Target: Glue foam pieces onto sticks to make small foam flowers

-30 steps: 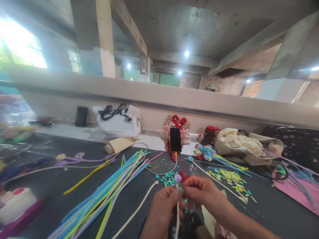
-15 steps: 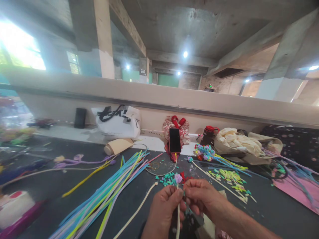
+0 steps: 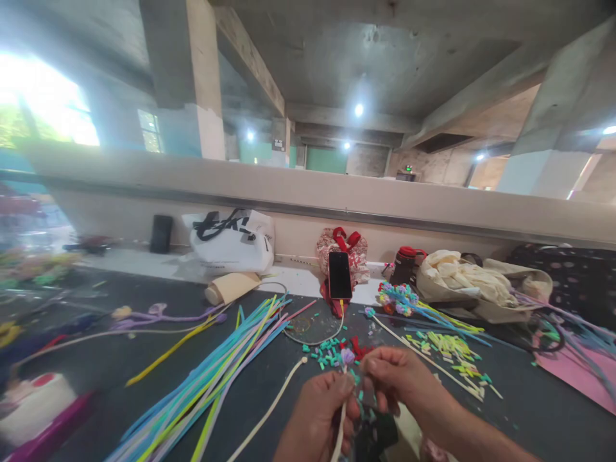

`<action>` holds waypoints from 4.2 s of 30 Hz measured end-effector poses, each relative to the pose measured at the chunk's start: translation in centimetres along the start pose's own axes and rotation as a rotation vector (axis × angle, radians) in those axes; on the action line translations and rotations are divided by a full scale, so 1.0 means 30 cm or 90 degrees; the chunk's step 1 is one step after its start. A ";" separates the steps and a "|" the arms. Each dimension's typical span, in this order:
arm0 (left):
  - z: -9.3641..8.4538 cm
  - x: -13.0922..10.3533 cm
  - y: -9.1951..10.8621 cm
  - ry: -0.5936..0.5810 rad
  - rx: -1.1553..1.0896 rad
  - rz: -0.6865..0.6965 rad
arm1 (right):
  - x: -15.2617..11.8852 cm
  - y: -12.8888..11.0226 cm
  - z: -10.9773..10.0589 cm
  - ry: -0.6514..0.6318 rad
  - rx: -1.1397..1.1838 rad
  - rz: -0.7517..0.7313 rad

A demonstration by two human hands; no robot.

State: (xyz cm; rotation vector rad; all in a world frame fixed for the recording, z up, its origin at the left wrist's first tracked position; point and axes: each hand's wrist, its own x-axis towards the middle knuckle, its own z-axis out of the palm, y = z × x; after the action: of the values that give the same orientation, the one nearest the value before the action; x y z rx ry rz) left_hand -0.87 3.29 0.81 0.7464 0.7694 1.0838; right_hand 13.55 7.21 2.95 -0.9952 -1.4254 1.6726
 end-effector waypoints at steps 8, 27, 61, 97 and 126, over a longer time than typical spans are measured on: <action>-0.008 0.004 -0.007 -0.013 0.031 -0.079 | -0.057 -0.029 -0.014 0.057 -0.423 -0.216; 0.035 -0.031 0.003 0.074 0.291 -0.081 | -0.107 -0.116 -0.070 -0.049 -0.697 -0.376; 0.075 -0.032 0.015 0.056 0.293 -0.143 | -0.096 -0.065 -0.058 -0.090 -0.891 -0.474; 0.010 -0.002 -0.006 0.079 0.021 0.040 | -0.125 -0.044 -0.063 0.058 -0.557 -0.284; -0.009 -0.006 -0.008 0.217 0.316 0.251 | -0.052 -0.047 0.102 0.063 -0.100 -0.138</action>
State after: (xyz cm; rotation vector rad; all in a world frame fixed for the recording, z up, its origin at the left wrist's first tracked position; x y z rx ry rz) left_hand -1.02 3.07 0.49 1.1845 1.2433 1.4166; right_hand 11.58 4.66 4.80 -0.9579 -1.5575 1.3546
